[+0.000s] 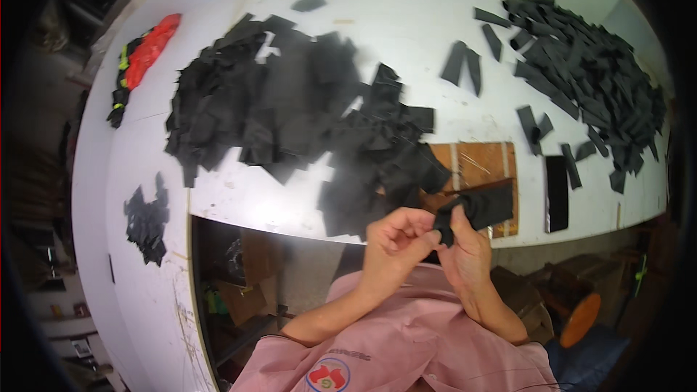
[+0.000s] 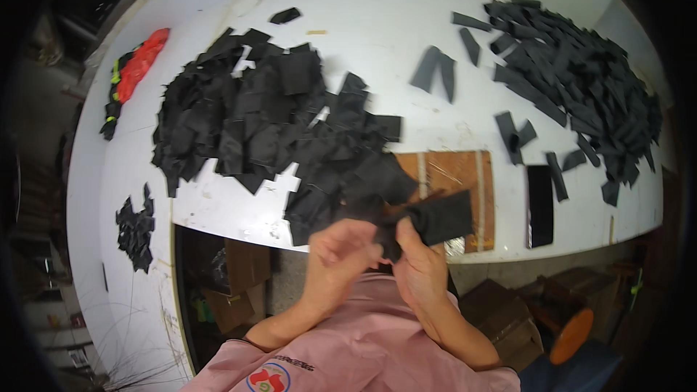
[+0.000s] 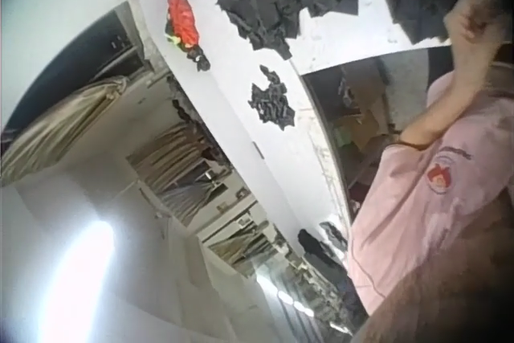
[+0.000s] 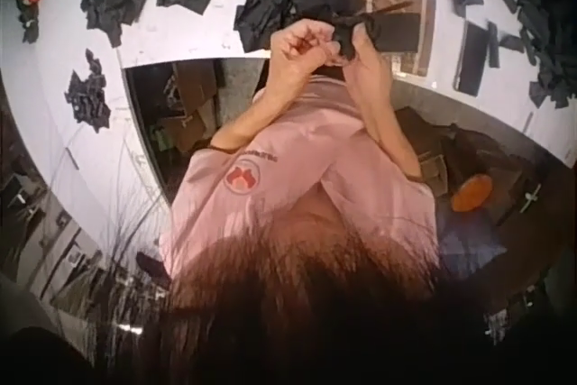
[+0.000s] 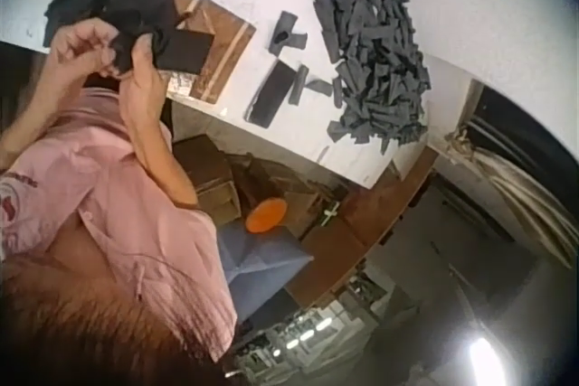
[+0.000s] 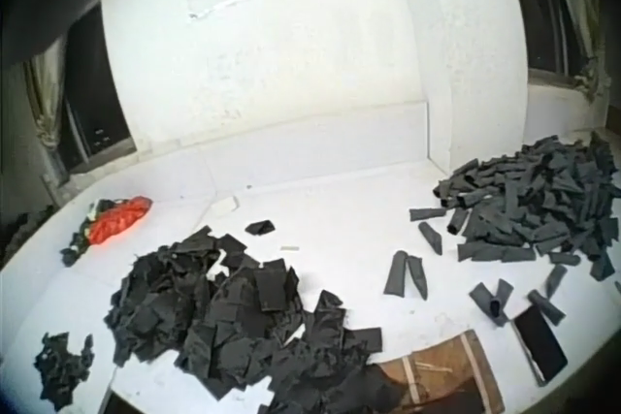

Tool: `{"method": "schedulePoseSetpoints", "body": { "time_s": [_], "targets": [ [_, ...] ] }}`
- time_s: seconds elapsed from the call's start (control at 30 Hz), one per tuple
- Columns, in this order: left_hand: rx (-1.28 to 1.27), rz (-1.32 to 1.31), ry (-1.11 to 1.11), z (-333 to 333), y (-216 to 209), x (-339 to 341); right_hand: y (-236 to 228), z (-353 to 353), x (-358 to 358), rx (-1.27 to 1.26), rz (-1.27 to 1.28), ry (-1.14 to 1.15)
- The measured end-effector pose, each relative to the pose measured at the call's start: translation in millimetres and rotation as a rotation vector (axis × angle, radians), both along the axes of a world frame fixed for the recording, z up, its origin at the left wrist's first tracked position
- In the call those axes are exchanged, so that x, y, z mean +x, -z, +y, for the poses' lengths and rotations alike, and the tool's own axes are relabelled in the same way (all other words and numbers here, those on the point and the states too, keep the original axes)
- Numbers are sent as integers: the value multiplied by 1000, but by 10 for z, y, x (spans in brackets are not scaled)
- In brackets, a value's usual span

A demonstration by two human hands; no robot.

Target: Sorting through small black fabric or foam strips on a workbench.

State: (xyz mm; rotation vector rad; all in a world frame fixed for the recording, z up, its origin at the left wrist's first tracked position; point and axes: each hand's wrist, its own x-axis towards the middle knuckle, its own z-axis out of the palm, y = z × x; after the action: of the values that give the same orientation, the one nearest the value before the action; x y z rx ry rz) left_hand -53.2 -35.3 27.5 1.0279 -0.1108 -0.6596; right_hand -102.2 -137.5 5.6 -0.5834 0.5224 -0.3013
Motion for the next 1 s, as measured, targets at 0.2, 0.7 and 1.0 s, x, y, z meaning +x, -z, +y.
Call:
{"method": "schedulePoseSetpoints", "body": {
  "time_s": [0.2, 0.7, 1.0],
  "targets": [
    [124, -2, -4, 49, 75, 31, 3, -44, 8, -42, 99, -108],
    [677, -981, -319, -13, 115, 14, -239, -72, 42, -1503, 22, -118],
    [505, -591, -149, -13, 179, -3, -155, -129, 12, -1298, 93, -158]
  ]
}}
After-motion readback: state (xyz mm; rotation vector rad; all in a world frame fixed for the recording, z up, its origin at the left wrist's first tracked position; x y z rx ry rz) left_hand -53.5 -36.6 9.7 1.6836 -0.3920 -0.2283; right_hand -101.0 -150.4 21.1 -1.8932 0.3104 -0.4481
